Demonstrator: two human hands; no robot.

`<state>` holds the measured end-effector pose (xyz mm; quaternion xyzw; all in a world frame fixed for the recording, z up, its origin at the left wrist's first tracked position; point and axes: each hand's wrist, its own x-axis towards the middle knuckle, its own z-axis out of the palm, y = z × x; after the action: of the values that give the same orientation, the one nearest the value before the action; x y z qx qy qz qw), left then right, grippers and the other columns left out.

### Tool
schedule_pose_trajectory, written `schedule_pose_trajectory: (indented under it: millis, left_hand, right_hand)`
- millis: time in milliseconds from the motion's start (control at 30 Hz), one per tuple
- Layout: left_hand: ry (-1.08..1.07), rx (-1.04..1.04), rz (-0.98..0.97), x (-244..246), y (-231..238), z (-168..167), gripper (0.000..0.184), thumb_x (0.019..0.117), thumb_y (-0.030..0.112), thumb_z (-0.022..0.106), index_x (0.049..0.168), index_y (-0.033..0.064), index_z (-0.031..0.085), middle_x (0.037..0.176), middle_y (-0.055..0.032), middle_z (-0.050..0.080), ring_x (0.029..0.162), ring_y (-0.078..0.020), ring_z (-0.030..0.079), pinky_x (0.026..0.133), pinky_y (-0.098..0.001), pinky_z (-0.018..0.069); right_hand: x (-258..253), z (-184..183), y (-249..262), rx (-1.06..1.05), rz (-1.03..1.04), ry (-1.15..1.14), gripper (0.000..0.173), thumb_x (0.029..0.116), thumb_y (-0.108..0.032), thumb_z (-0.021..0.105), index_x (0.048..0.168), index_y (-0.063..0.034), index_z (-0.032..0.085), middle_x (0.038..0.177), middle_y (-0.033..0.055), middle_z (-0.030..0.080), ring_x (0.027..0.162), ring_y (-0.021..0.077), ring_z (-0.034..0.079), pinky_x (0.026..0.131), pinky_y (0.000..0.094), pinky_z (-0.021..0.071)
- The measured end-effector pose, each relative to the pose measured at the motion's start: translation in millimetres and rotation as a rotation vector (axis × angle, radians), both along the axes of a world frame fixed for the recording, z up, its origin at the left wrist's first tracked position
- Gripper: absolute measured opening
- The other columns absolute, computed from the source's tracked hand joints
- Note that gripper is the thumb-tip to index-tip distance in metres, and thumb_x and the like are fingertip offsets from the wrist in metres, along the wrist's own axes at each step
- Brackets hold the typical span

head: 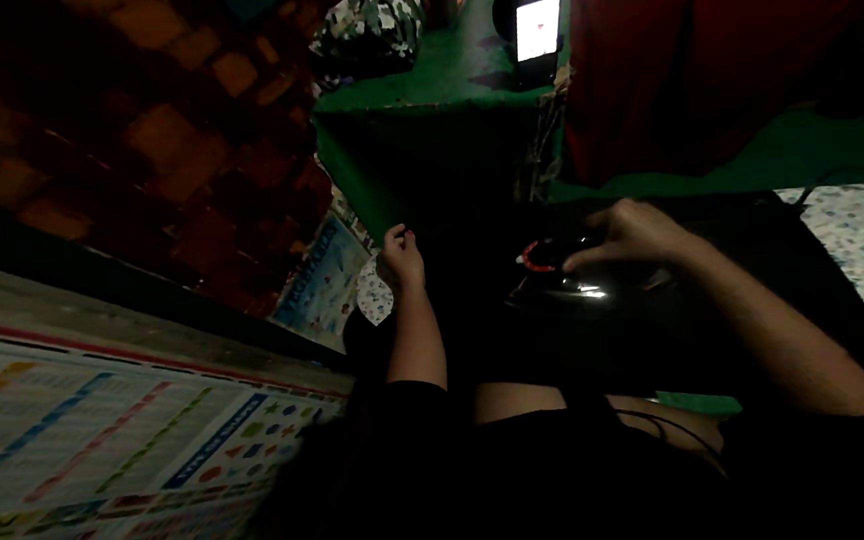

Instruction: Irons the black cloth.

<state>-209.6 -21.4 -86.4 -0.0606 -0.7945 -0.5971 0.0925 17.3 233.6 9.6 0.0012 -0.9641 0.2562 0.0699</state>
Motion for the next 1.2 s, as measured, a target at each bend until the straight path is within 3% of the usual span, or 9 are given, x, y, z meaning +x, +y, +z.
schedule_pose_trajectory:
  millis: [67,167,267,533,700,767,933,1100,1200]
  left_hand:
    - [-0.013,-0.010,0.012,1,0,2,0.034,0.1044,0.013,0.056,0.135,-0.0017,0.058,0.111,-0.0210,0.068,0.092,-0.0237,0.065,0.083,-0.0396,0.0518]
    - [-0.005,-0.031,0.003,-2,0,1,0.035,0.1041,0.013,0.055,0.135,-0.0029,0.058,0.112,-0.0227,0.068,0.093,-0.0258,0.066,0.085,-0.0418,0.0529]
    - [-0.017,-0.018,0.013,-4,1,1,0.034,0.1044,0.012,0.055,0.135,-0.0030,0.058,0.110,-0.0225,0.067,0.091,-0.0253,0.064,0.083,-0.0400,0.0523]
    - [-0.023,-0.014,0.034,0,2,5,0.033,0.1043,0.010,0.055,0.134,-0.0039,0.058,0.109,-0.0219,0.067,0.086,-0.0224,0.064,0.079,-0.0369,0.0524]
    - [-0.054,-0.037,0.040,-3,5,6,0.032,0.1050,0.012,0.055,0.134,-0.0017,0.059,0.112,-0.0208,0.068,0.090,-0.0238,0.064,0.081,-0.0392,0.0520]
    - [-0.034,-0.026,0.032,-5,6,4,0.033,0.1046,0.011,0.055,0.134,-0.0038,0.059,0.112,-0.0224,0.068,0.091,-0.0243,0.065,0.082,-0.0389,0.0524]
    - [-0.034,0.001,0.026,-4,8,4,0.034,0.1045,0.009,0.054,0.135,-0.0048,0.056,0.106,-0.0204,0.066,0.085,-0.0206,0.061,0.078,-0.0347,0.0512]
    - [-0.010,-0.042,0.028,-9,6,1,0.033,0.1046,0.011,0.054,0.134,-0.0045,0.058,0.111,-0.0225,0.067,0.090,-0.0245,0.064,0.081,-0.0382,0.0524]
    - [-0.026,-0.051,0.028,-7,6,1,0.034,0.1045,0.012,0.054,0.135,-0.0036,0.058,0.111,-0.0216,0.068,0.091,-0.0251,0.064,0.082,-0.0404,0.0522]
  right_hand:
    - [2,11,9,-0.025,-0.118,0.020,0.048,0.0862,-0.046,0.081,0.101,-0.0009,0.075,0.083,0.0180,0.071,0.078,0.0368,0.068,0.073,0.0650,0.0512]
    - [-9,24,12,-0.001,-0.277,0.045,0.051,0.0903,-0.048,0.077,0.099,0.0016,0.071,0.084,0.0214,0.068,0.080,0.0407,0.065,0.072,0.0666,0.0478]
    - [-36,32,3,-0.004,-0.420,-0.020,0.055,0.0941,-0.054,0.071,0.104,0.0004,0.070,0.095,0.0239,0.069,0.092,0.0444,0.067,0.079,0.0681,0.0483]
    - [-95,20,-15,0.081,-0.633,-0.187,0.063,0.1008,-0.056,0.059,0.119,0.0032,0.067,0.117,0.0296,0.068,0.113,0.0491,0.065,0.089,0.0685,0.0502]
    - [-96,13,3,0.142,-0.361,-0.175,0.063,0.0976,-0.060,0.062,0.124,-0.0035,0.067,0.116,0.0270,0.069,0.113,0.0482,0.065,0.092,0.0699,0.0482]
    - [-99,13,7,0.154,-0.279,-0.163,0.065,0.0953,-0.061,0.064,0.118,-0.0007,0.068,0.110,0.0276,0.069,0.109,0.0490,0.066,0.089,0.0711,0.0475]
    - [-114,17,-17,0.099,-0.465,-0.172,0.064,0.0981,-0.059,0.062,0.120,0.0009,0.067,0.120,0.0277,0.068,0.116,0.0470,0.065,0.092,0.0684,0.0486]
    - [-127,15,-7,0.145,-0.146,-0.169,0.064,0.0925,-0.061,0.068,0.120,-0.0031,0.070,0.115,0.0254,0.069,0.112,0.0472,0.065,0.092,0.0710,0.0461]
    - [-132,17,-18,0.125,-0.207,-0.201,0.066,0.0929,-0.062,0.067,0.119,-0.0005,0.069,0.116,0.0275,0.068,0.113,0.0483,0.064,0.092,0.0718,0.0461]
